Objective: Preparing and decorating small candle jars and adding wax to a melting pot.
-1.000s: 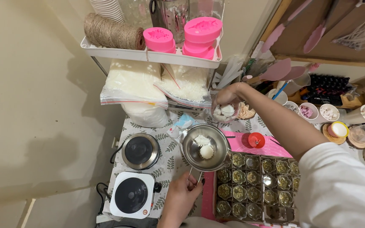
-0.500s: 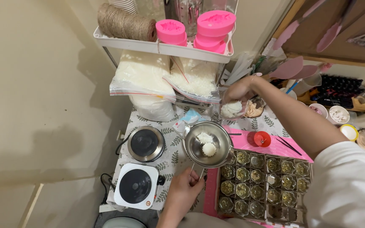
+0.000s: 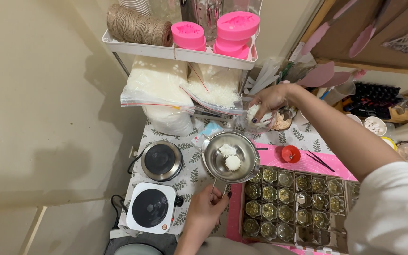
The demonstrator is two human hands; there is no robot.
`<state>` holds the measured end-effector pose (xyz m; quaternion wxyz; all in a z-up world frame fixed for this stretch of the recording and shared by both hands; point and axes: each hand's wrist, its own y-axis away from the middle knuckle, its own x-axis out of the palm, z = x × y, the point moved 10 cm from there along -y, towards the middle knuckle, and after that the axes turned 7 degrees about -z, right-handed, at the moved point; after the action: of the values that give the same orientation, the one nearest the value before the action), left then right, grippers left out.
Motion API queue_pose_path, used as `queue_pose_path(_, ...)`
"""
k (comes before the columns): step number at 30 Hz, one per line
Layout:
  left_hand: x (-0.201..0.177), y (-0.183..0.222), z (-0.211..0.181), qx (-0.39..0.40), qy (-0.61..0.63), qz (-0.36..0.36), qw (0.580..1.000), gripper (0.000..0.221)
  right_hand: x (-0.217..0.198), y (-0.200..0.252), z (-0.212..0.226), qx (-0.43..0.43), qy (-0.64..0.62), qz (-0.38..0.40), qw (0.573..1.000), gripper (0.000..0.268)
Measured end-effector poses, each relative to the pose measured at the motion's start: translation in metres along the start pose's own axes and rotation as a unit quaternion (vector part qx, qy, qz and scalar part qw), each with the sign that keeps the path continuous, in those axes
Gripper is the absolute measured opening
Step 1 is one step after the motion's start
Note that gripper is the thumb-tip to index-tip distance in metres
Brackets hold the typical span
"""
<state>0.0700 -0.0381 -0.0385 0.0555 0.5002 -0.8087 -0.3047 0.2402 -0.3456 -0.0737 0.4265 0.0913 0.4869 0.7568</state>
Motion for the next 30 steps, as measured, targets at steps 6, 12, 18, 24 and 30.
queue_pose_path(6,0.000,-0.002,0.000,0.002,-0.013,-0.005,1.000,0.021,-0.021,0.033,0.011,-0.007,0.012,-0.171,0.985,0.051)
queue_pose_path(12,0.003,-0.003,-0.006,0.016,-0.003,-0.006,1.000,0.021,-0.032,0.048,0.016,-0.041,0.036,-0.247,0.967,0.042)
queue_pose_path(18,0.006,-0.004,-0.009,0.019,-0.012,-0.006,1.000,0.021,-0.033,0.056,0.014,-0.085,0.035,-0.284,0.954,0.034)
queue_pose_path(24,0.008,-0.005,-0.013,0.017,-0.020,-0.002,1.000,0.020,-0.021,0.063,0.025,-0.116,0.069,-0.231,0.964,0.039)
queue_pose_path(30,0.008,-0.005,-0.015,0.012,-0.017,-0.002,1.000,0.020,-0.013,0.068,0.033,-0.105,0.096,-0.184,0.973,0.048)
